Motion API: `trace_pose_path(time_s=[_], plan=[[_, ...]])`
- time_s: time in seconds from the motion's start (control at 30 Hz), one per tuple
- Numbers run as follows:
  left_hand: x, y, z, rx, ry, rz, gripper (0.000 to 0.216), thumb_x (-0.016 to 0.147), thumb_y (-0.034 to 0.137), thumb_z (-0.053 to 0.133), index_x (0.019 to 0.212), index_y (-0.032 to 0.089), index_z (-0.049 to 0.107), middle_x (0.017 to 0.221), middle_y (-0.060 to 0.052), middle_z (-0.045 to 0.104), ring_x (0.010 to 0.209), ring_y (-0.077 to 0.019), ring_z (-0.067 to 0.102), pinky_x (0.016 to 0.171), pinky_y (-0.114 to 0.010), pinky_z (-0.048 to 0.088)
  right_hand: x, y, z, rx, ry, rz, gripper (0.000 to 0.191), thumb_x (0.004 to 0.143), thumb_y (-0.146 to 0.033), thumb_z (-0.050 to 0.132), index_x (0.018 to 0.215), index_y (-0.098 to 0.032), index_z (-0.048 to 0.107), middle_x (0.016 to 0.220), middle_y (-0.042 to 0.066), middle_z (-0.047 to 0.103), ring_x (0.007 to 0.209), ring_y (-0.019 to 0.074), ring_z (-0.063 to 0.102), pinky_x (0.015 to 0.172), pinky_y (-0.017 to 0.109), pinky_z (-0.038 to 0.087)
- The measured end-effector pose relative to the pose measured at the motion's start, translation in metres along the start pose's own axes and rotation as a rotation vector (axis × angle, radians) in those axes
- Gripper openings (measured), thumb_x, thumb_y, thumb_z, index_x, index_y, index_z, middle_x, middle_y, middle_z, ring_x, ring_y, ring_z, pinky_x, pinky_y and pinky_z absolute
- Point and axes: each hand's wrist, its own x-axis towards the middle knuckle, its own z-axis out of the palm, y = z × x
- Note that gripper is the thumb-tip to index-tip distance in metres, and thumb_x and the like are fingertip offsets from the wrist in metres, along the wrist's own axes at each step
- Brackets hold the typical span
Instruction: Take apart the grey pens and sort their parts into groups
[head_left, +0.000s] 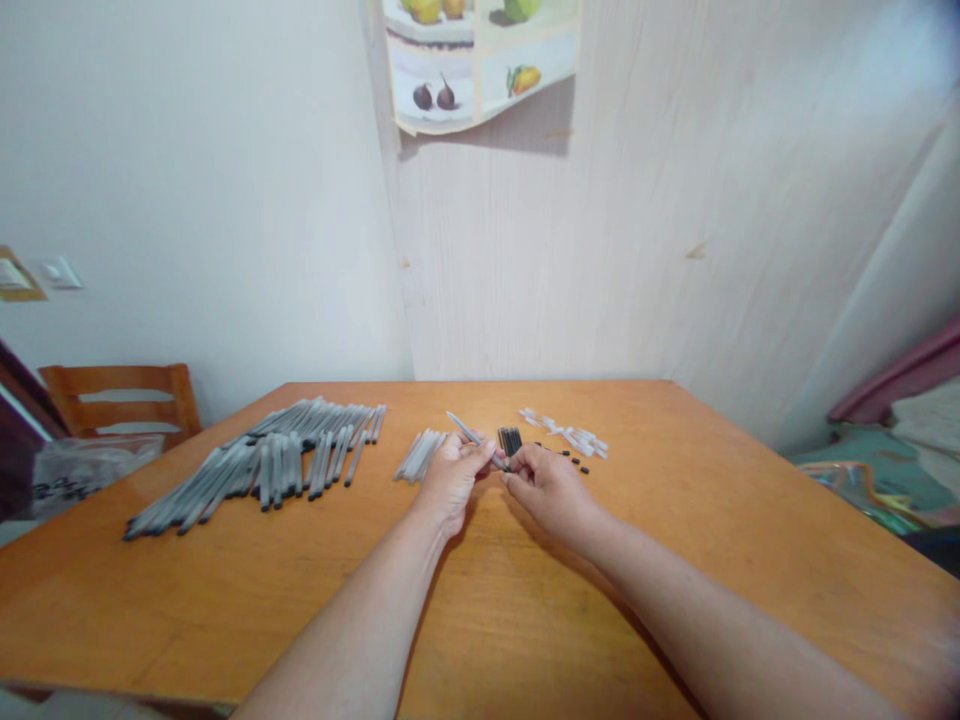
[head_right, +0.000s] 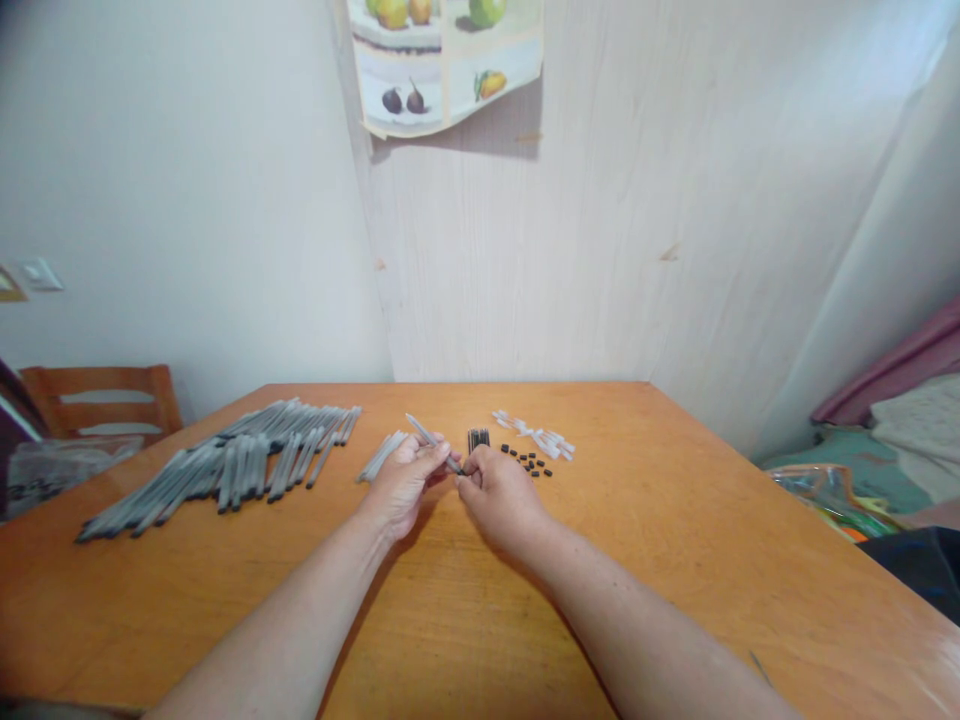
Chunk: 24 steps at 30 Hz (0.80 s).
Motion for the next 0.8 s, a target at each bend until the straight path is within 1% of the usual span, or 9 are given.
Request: trace_pose_path(time_s=[0.1,0.17,0.3,0.37,0.5,0.6,0.67,0.73,0.8], plan=[[0.0023,-0.0023,-0.0023,0.020,-0.002,0.011,0.039,0.070,0.039,0.080,0.095,0.017,0.059,0.082,-0.006,0.072,0.074,-0.0159,0.066,0.073,-0.028,0.045,0.0009,0.0017,0.0011,0.056,-0.017,0.062,0.011,0.077,-0.028,0.064,0.073,-0.019,0.058,0.061,-0.002,0.056,0.057,0.0116,0.047,0.055,0.024,0.031],[0.0033,-0.0030,-0.0031,0.014,0.001,0.024,0.037,0.069,0.039,0.080,0.091,0.017,0.059,0.081,-0.006,0.072,0.075,-0.0161,0.066,0.072,-0.028,0.044,0.0012,0.0037,0.0019,0.122,-0.048,0.099,0.018,0.079,-0.033,0.063,0.071,-0.019,0.057,0.060,-0.002,0.057,0.056,0.0115,0.048,0.054,0.024,0.032],[0.0041,-0.0031,-0.0033,0.011,0.011,0.042,0.034,0.070,0.038,0.079,0.088,0.017,0.058,0.080,-0.006,0.072,0.073,-0.0151,0.065,0.072,-0.028,0.043,0.0001,0.0071,0.0041,0.413,-0.197,0.192,0.033,0.092,-0.044,0.044,0.075,-0.018,0.057,0.059,0.000,0.060,0.051,0.0113,0.051,0.051,0.023,0.038],[0.0043,-0.0035,-0.0032,0.013,0.012,0.047,0.034,0.070,0.038,0.079,0.088,0.017,0.059,0.080,-0.006,0.072,0.073,-0.0152,0.065,0.072,-0.028,0.043,-0.0008,0.0071,0.0054,0.505,-0.233,0.230,0.033,0.093,-0.044,0.043,0.077,-0.018,0.057,0.058,0.000,0.061,0.047,0.0108,0.051,0.048,0.022,0.039],[0.0045,-0.0047,-0.0030,0.010,0.025,0.037,0.038,0.067,0.039,0.082,0.087,0.017,0.059,0.079,-0.006,0.072,0.073,-0.0164,0.066,0.072,-0.030,0.045,-0.0007,0.0063,0.0069,0.497,-0.171,0.227,0.025,0.088,-0.038,0.053,0.073,-0.018,0.056,0.059,0.000,0.061,0.049,0.0101,0.050,0.050,0.022,0.040],[0.0040,-0.0046,-0.0026,0.021,0.033,0.031,0.039,0.065,0.041,0.082,0.086,0.017,0.058,0.079,-0.005,0.071,0.071,-0.0158,0.065,0.071,-0.029,0.045,0.0010,0.0073,0.0058,0.419,-0.098,0.181,0.017,0.082,-0.033,0.059,0.074,-0.019,0.058,0.063,0.000,0.061,0.055,0.0110,0.052,0.054,0.023,0.040],[0.0033,-0.0038,-0.0022,0.033,0.032,0.027,0.039,0.066,0.041,0.081,0.087,0.017,0.058,0.077,-0.004,0.070,0.068,-0.0145,0.064,0.069,-0.028,0.045,0.0022,0.0079,0.0040,0.352,-0.065,0.167,0.015,0.080,-0.032,0.060,0.074,-0.018,0.059,0.064,0.000,0.061,0.057,0.0118,0.052,0.055,0.023,0.040],[0.0024,-0.0027,-0.0018,0.024,0.002,0.021,0.038,0.070,0.042,0.079,0.089,0.018,0.058,0.077,-0.003,0.069,0.067,-0.0134,0.063,0.067,-0.026,0.044,0.0029,0.0076,0.0020,0.323,-0.048,0.177,0.016,0.080,-0.033,0.060,0.074,-0.018,0.060,0.063,0.000,0.060,0.057,0.0123,0.052,0.055,0.024,0.040],[0.0013,-0.0018,-0.0014,-0.018,-0.050,0.012,0.037,0.073,0.042,0.077,0.096,0.019,0.059,0.079,-0.002,0.069,0.068,-0.0127,0.063,0.067,-0.025,0.044,0.0029,0.0065,0.0004,0.355,-0.057,0.188,0.018,0.081,-0.034,0.059,0.073,-0.018,0.059,0.062,-0.001,0.060,0.056,0.0121,0.052,0.055,0.024,0.039]])
